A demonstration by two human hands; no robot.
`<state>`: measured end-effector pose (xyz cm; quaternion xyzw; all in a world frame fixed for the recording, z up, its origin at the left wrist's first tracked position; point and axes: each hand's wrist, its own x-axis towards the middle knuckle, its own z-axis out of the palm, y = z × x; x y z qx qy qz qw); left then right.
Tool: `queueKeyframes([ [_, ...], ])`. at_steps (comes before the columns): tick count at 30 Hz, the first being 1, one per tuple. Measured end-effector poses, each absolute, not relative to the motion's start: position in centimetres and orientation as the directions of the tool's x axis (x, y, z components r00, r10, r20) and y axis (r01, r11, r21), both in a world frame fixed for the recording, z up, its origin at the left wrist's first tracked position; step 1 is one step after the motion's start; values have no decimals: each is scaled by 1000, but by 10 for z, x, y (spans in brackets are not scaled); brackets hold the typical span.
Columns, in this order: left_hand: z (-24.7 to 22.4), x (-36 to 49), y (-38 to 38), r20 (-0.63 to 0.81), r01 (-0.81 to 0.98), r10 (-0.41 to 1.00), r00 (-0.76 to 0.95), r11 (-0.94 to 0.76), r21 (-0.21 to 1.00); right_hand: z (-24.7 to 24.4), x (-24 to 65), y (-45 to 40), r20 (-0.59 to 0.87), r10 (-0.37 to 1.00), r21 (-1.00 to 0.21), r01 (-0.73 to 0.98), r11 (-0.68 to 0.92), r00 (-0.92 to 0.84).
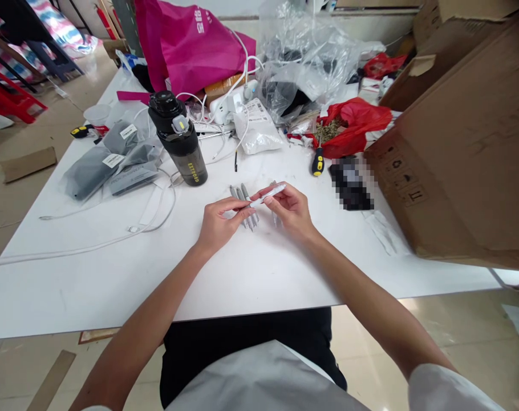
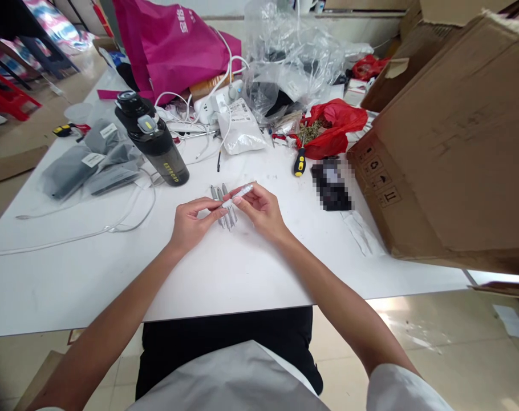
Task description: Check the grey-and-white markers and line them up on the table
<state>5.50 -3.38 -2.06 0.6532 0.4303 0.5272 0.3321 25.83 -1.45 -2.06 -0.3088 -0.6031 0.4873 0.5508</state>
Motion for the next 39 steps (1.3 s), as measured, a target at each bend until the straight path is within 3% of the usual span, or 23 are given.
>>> queueKeyframes([
  [8,-27,62,-40,559,341,829,25,-532,775,-23,251,-16,340,934,-936,-140,324,-107],
  [16,-22,55,-32,266,267,956,126,-291,919,-21,267,0,273,961,-926,-281,252,-37],
  [21,-25,51,-29,205,259,959,196,-252,932,-24,267,0,274,958,-930,-278,242,-82],
  [24,-29,50,-29,284,306,944,165,-323,896,-28,265,-3,299,951,-928,-256,272,-74],
  [29,-31,51,-30,506,465,851,141,-509,725,-26,262,-4,303,952,-926,-251,282,-48],
  [39,-33,46,-25,474,479,872,125,-471,740,4,297,12,13,1000,-798,-602,7,-5],
])
